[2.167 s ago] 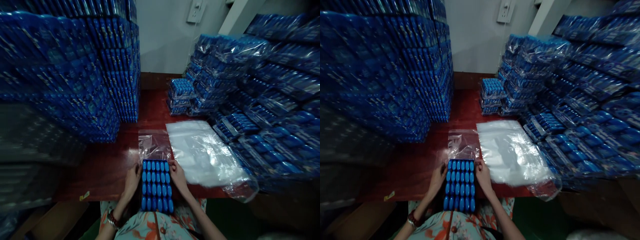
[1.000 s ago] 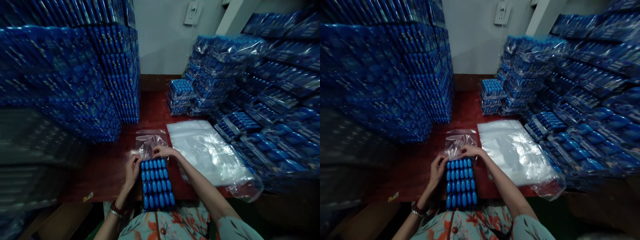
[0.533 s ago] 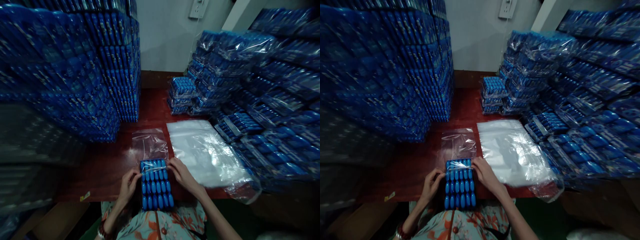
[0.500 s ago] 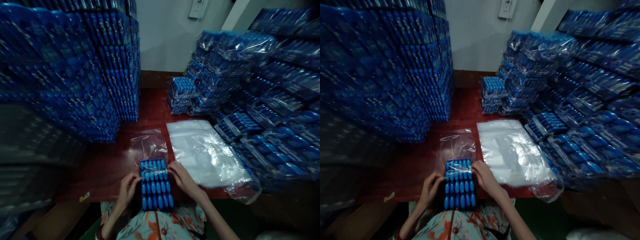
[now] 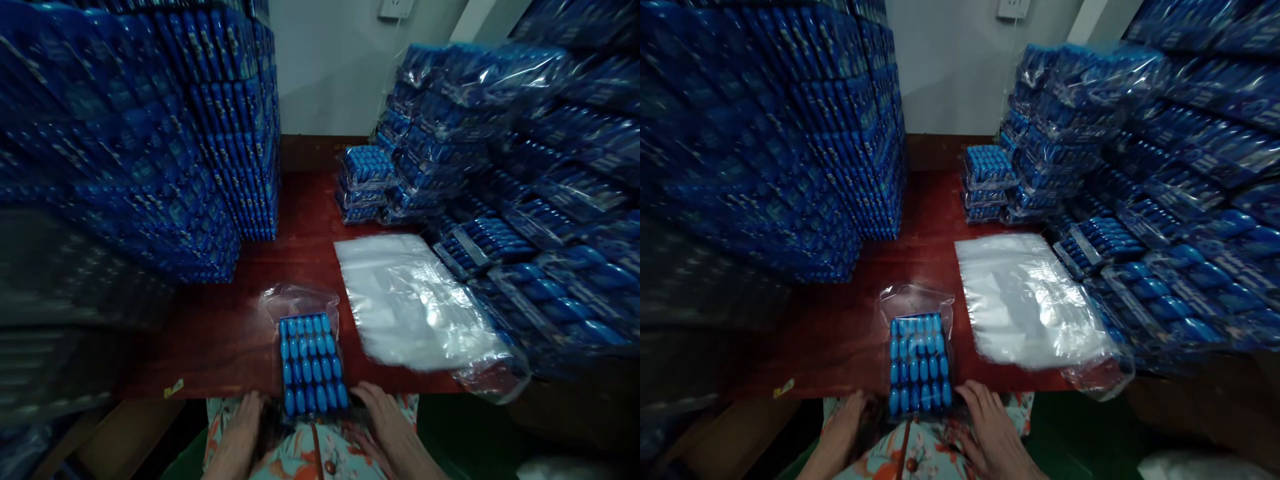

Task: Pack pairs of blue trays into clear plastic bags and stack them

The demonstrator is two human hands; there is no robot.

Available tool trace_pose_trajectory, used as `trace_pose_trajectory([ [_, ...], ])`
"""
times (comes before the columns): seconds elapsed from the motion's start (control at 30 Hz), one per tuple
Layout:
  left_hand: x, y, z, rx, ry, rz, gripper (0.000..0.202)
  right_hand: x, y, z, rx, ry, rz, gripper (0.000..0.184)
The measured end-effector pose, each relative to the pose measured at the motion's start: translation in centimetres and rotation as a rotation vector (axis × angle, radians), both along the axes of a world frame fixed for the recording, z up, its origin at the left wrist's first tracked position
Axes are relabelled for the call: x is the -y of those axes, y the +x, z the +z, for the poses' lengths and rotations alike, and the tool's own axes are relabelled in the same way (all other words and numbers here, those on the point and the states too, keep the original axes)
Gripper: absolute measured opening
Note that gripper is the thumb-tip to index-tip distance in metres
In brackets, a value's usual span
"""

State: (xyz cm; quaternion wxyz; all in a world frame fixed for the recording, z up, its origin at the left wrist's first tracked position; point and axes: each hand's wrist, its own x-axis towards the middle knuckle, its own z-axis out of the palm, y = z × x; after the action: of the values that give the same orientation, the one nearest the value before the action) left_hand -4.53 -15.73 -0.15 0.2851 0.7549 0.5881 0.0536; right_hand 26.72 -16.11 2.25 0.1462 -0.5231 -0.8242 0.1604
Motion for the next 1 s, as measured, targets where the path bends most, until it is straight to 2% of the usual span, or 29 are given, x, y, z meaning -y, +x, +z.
trace_pose_trajectory([
  [0.1, -1.2, 1.6, 2.4, -0.239, -0.151, -0.082, 0.047, -1.2, -0.8, -0.6, 0.089, 0.17, 0.059, 0.04],
  [0.23, -4.1, 3.1, 5.0, -0.306, -0.159, -0.221, 0.05, -3.8, -1.9, -1.5, 0.063, 0.283, 0.053, 0.029],
  [0.37, -6.6, 2.2, 6.0, -0.318, -0.137, -0.437, 0.037, -6.9, -2.3, -0.7, -0.008, 0.248, 0.081, 0.022],
  [0.47, -7.1, 0.8, 6.2, -0.331, -0.093, -0.508, 0.03, -7.8, -2.4, -0.1, -0.051, 0.204, 0.133, 0.02],
  [0.6, -6.7, -0.1, 6.2, -0.36, -0.074, -0.522, 0.028, -7.1, -2.5, -0.2, -0.079, 0.104, 0.241, 0.018],
  [0.7, -6.7, -0.2, 5.5, -0.323, -0.038, -0.488, 0.027, -6.5, -2.8, -0.7, -0.082, 0.094, 0.28, 0.019],
  [0.87, -7.9, -0.2, 3.8, -0.136, 0.041, -0.352, 0.027, -8.0, -3.7, -0.8, -0.297, 0.097, 0.172, 0.024],
  [0.93, -8.7, -0.2, 4.3, -0.011, 0.052, -0.315, 0.027, -9.2, -4.0, 0.1, -0.383, 0.079, 0.111, 0.026],
  [1.0, -9.6, -0.3, 5.8, 0.109, 0.048, -0.297, 0.029, -10.5, -4.2, 1.9, -0.443, 0.061, 0.045, 0.029],
])
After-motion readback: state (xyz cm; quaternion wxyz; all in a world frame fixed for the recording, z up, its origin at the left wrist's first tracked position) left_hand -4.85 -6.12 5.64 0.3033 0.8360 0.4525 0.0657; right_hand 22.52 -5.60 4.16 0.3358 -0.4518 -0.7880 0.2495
